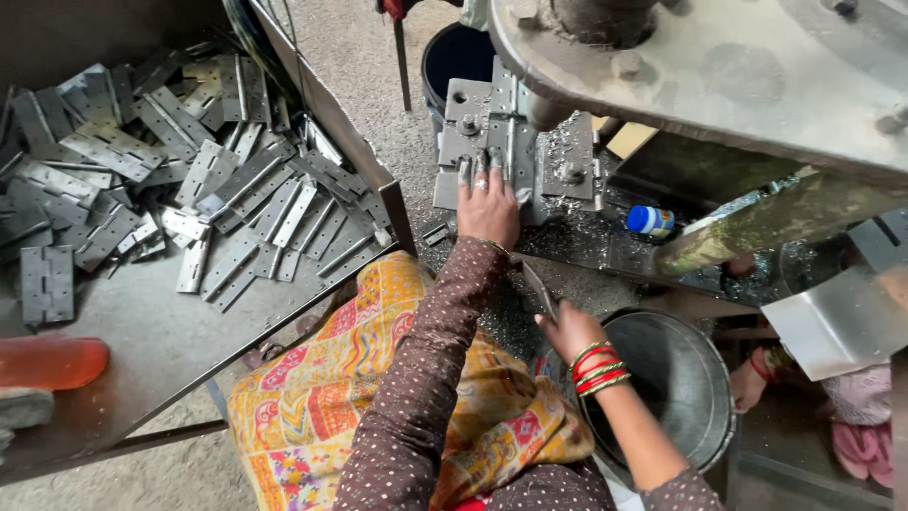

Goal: The person repeatedly picks up metal hinge pieces from a tray, places them into a manual punching machine, and operates the lever to punch holes. The processed pieces are then returned to the tray.

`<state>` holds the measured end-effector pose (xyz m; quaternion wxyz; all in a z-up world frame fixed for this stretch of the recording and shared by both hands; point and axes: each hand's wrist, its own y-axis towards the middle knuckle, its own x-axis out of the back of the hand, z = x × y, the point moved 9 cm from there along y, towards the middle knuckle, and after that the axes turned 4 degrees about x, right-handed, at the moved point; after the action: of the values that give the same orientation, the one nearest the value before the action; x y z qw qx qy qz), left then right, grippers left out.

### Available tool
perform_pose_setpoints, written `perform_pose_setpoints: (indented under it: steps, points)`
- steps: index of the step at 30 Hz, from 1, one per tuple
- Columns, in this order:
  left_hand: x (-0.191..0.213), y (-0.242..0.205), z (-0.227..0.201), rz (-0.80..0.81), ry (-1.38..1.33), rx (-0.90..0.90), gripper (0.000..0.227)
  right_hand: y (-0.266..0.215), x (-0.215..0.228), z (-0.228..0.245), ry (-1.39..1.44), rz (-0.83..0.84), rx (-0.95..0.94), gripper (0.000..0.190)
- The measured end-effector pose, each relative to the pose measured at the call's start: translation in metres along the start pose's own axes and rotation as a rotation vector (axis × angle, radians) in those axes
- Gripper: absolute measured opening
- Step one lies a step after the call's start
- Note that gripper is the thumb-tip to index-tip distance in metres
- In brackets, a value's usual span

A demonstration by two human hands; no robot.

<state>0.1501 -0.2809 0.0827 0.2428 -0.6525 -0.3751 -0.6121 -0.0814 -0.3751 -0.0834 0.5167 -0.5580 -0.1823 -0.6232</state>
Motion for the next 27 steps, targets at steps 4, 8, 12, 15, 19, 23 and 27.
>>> perform_pose_setpoints:
  steps: [4, 8, 12, 15, 19, 23, 27]
  points:
    - [0.011, 0.013, 0.0, -0.128, 0.034, -0.012, 0.033, 0.005, -0.042, 0.0, 0.124, -0.138, -0.065, 0.044]
    - [0.022, -0.011, 0.006, -0.114, -0.076, -0.009, 0.03, 0.006, -0.068, 0.0, 0.132, -0.247, -0.037, 0.042]
    - [0.02, -0.007, 0.003, -0.002, -0.055, -0.012, 0.029, 0.01, -0.041, -0.002, 0.165, -0.028, -0.06, 0.052]
    - [0.02, 0.005, 0.0, -0.103, 0.009, -0.021, 0.029, 0.003, -0.011, 0.0, 0.036, 0.114, -0.025, 0.05]
    - [0.006, 0.03, 0.001, -0.027, -0.083, 0.016, 0.027, 0.005, -0.011, -0.001, 0.075, 0.049, -0.019, 0.047]
    - [0.008, 0.031, 0.004, -0.021, -0.12, 0.026, 0.026, 0.007, -0.056, -0.008, 0.166, -0.256, -0.009, 0.043]
    - [0.015, 0.018, 0.004, -0.034, -0.089, -0.022, 0.028, 0.013, -0.085, -0.011, 0.16, -0.259, -0.014, 0.043]
